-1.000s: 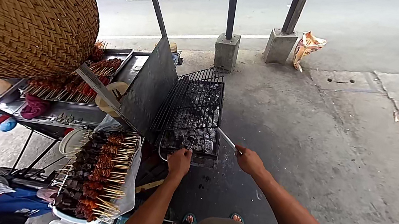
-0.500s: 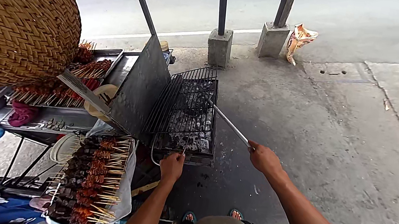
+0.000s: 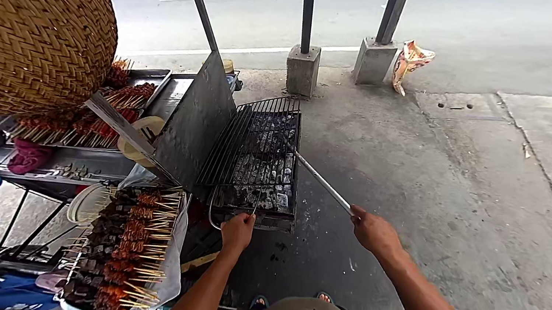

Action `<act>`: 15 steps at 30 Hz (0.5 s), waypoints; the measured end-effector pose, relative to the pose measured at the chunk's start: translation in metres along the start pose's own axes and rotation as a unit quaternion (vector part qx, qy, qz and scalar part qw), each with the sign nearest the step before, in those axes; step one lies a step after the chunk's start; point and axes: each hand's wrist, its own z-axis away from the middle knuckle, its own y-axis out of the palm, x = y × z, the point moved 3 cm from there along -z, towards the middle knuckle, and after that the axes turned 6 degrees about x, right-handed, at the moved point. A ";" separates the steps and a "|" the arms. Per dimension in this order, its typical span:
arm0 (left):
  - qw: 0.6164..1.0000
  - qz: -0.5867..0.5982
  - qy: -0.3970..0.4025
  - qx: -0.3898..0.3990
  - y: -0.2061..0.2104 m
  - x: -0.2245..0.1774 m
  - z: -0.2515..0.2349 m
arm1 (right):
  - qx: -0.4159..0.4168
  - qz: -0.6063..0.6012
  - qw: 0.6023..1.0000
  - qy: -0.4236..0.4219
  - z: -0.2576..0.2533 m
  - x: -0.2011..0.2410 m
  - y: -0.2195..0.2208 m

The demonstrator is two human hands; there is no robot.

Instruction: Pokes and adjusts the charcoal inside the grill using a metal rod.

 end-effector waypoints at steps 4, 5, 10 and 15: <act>1.000 0.003 0.001 -0.001 -0.002 0.002 0.001 | -0.005 0.007 1.000 -0.008 -0.009 0.018 -0.005; 1.000 0.006 -0.001 -0.002 -0.002 0.003 0.002 | -0.006 0.007 1.000 -0.012 -0.010 0.025 -0.005; 1.000 0.018 -0.003 0.007 0.003 0.006 0.000 | 0.003 0.014 0.999 -0.032 -0.035 0.037 0.000; 1.000 0.011 -0.001 0.014 0.008 0.009 -0.001 | -0.002 -0.013 0.999 -0.046 0.022 0.000 -0.008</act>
